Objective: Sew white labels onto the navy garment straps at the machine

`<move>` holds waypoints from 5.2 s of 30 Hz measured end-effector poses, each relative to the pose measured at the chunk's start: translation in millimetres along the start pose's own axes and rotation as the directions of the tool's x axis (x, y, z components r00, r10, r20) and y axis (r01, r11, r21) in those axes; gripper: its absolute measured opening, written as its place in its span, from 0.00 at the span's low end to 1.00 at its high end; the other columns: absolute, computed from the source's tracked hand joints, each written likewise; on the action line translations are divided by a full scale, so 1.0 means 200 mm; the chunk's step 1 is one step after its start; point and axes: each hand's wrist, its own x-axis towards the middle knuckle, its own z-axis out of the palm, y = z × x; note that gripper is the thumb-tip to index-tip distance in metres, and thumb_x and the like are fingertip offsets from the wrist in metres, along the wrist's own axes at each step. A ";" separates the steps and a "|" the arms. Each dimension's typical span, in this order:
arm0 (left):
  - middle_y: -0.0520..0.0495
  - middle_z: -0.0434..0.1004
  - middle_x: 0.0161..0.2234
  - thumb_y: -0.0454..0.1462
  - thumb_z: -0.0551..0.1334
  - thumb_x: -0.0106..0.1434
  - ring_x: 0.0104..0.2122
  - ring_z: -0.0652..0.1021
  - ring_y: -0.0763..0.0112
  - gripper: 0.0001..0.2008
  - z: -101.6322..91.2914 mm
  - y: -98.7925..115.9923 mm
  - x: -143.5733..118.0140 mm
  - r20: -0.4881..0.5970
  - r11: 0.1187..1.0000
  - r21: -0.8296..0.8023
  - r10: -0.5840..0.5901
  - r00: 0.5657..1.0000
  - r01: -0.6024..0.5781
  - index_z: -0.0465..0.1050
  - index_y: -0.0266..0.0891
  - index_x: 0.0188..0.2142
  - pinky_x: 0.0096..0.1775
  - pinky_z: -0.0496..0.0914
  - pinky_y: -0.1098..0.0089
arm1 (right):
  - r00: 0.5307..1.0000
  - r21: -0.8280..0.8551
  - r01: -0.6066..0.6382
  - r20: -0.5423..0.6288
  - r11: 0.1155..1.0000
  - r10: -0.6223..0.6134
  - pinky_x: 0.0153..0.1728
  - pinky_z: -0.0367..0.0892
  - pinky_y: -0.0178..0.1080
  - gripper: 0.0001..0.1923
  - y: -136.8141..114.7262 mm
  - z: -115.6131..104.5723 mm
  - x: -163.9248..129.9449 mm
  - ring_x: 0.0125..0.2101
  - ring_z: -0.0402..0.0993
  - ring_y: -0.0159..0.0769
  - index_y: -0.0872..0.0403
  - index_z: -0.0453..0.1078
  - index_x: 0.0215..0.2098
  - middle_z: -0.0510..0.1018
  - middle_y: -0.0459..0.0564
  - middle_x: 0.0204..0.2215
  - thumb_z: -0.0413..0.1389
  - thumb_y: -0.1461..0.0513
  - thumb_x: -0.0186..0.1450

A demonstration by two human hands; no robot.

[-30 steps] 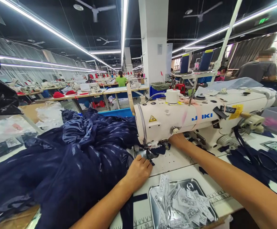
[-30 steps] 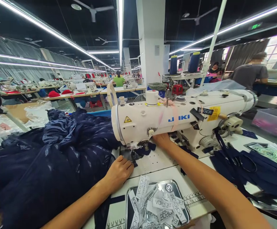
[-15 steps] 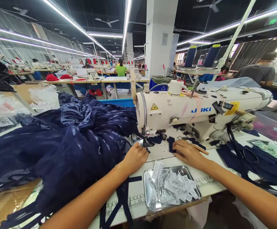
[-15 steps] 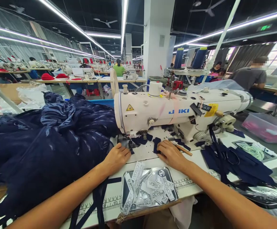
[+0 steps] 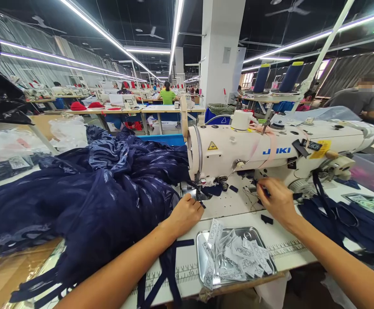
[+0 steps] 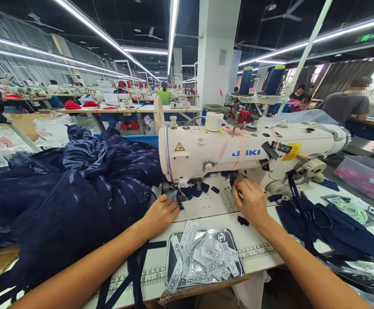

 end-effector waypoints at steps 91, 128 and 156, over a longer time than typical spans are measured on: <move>0.44 0.75 0.31 0.29 0.56 0.57 0.32 0.74 0.66 0.03 0.06 0.05 0.07 0.183 0.940 -0.230 -0.213 0.960 0.252 0.69 0.32 0.31 0.39 0.66 0.65 | 0.707 0.302 0.476 0.428 0.826 -0.564 0.40 0.71 0.38 0.21 -0.21 0.40 0.14 0.43 0.72 0.38 0.58 0.68 0.47 0.73 0.56 0.46 0.44 0.74 0.58; 0.43 0.67 0.40 0.29 0.54 0.54 0.42 0.66 0.62 0.17 -0.01 -0.09 -0.03 0.212 0.847 -0.366 -0.327 0.921 0.385 0.68 0.36 0.44 0.45 0.61 0.59 | 0.782 0.399 0.277 0.435 0.874 -0.446 0.36 0.69 0.44 0.17 -0.28 0.38 0.08 0.40 0.68 0.42 0.59 0.67 0.47 0.70 0.58 0.40 0.42 0.63 0.65; 0.44 0.70 0.48 0.29 0.52 0.59 0.48 0.68 0.64 0.16 -0.02 -0.06 -0.07 0.239 0.901 -0.333 -0.206 0.949 0.279 0.67 0.36 0.46 0.50 0.58 0.56 | 0.768 0.414 0.414 0.319 0.811 -0.555 0.37 0.71 0.42 0.15 -0.27 0.33 0.11 0.40 0.70 0.39 0.58 0.69 0.42 0.73 0.56 0.39 0.44 0.70 0.62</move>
